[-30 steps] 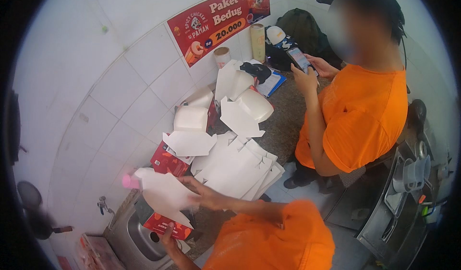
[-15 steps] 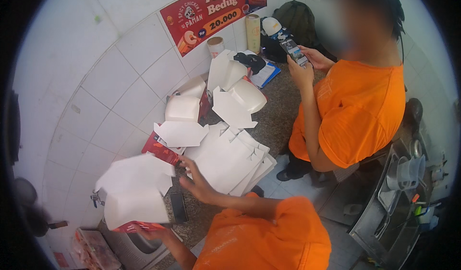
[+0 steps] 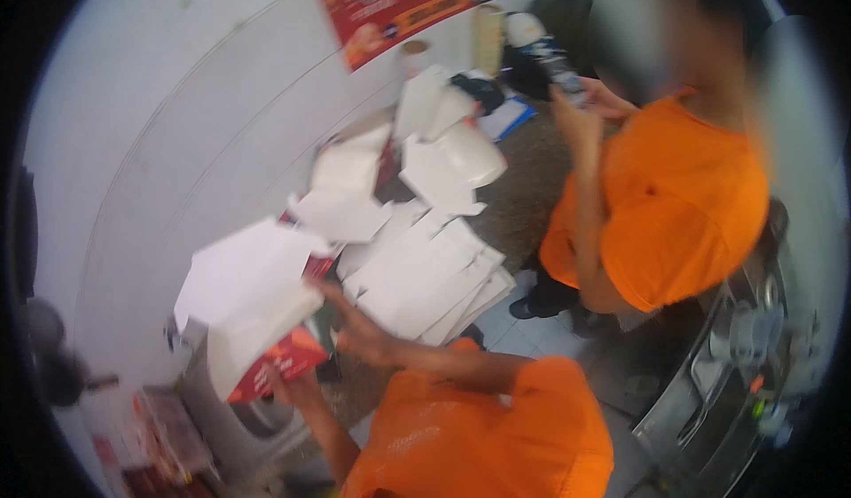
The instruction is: The person assembles white and red cardboard boxes by folding the flaps and snapping them into shape. They handle the boxes one by one, stacking the finished ones on the counter.
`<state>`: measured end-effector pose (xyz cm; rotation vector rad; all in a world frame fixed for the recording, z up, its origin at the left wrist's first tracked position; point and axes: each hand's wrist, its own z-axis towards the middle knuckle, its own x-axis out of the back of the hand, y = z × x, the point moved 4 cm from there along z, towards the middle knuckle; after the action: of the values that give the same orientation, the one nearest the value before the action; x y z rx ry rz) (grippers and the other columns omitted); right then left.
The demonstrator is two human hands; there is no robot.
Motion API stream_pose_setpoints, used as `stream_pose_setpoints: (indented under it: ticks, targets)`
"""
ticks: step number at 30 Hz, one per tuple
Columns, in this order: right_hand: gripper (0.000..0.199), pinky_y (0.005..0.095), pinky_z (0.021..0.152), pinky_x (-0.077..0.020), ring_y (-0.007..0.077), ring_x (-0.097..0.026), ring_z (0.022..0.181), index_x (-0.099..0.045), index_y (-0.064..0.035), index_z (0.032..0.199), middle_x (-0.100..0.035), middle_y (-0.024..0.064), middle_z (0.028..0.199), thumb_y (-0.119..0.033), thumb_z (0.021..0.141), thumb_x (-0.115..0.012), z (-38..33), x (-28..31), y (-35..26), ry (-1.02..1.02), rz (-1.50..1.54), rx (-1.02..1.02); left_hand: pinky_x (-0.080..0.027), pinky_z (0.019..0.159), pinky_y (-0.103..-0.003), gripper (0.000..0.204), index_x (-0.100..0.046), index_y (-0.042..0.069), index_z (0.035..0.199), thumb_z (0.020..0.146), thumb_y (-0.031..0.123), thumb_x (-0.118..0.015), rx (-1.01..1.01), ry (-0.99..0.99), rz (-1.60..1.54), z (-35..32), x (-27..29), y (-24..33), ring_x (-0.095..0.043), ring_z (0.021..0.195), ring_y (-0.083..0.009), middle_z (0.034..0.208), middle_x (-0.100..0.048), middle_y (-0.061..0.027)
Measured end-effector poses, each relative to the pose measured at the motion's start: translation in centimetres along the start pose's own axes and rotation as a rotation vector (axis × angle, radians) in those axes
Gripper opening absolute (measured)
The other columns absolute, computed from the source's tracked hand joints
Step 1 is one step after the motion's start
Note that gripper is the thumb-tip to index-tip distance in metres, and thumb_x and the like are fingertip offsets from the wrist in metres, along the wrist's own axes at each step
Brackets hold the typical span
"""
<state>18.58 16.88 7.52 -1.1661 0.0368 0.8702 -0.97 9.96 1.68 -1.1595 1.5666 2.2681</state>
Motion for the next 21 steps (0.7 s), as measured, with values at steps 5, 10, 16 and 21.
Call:
stream_pose_setpoints:
  ticks: [5, 10, 16, 21]
  targets:
    - [0.055, 0.0362, 0.107, -0.0408, 0.0224, -0.053, 0.125, -0.052, 0.0007, 0.139, -0.055, 0.0132, 0.134, -0.037, 0.1, -0.061, -0.7, 1.5, -0.6, 0.186, 0.023, -0.086, -0.037, 0.114, -0.048, 0.059, -0.051, 0.004, 0.138, 0.095, 0.041, -0.066, -0.398, 0.078, 0.504, -0.9, 4.7, -1.3, -0.049, 0.133, -0.0269, 0.143, -0.052, -0.01]
    - [0.029, 0.025, 0.073, -0.0497, 0.0106, -0.062, 0.086, -0.066, 0.003, 0.119, -0.068, 0.0047, 0.096, -0.02, 0.103, -0.061, -0.6, 2.2, -0.7, 0.333, -0.024, -0.213, -0.046, 0.104, -0.046, 0.071, -0.049, 0.003, 0.139, 0.088, 0.045, -0.076, -1.124, -0.041, 1.991, -3.9, 3.7, 0.4, -0.055, 0.126, -0.0293, 0.14, -0.053, -0.0149]
    - [0.032, 0.0242, 0.077, -0.0505, 0.0111, -0.063, 0.093, -0.068, 0.0047, 0.121, -0.07, 0.008, 0.105, -0.021, 0.102, -0.062, -0.1, 1.7, -2.5, 0.221, 0.179, -0.409, -0.045, 0.105, -0.046, 0.073, -0.047, 0.003, 0.14, 0.087, 0.045, -0.077, -0.549, 0.022, 0.881, -2.7, 1.7, 1.5, -0.054, 0.127, -0.0292, 0.141, -0.051, -0.0151]
    - [0.035, 0.0259, 0.082, -0.0508, 0.0107, -0.062, 0.094, -0.066, 0.0064, 0.124, -0.07, 0.0089, 0.108, -0.02, 0.102, -0.063, 0.8, 1.9, -2.8, 0.072, -0.151, -0.43, -0.045, 0.105, -0.045, 0.075, -0.046, 0.004, 0.141, 0.087, 0.045, -0.077, -0.318, 0.005, 0.52, -1.3, 0.1, 1.7, -0.054, 0.127, -0.0292, 0.142, -0.05, -0.0152]
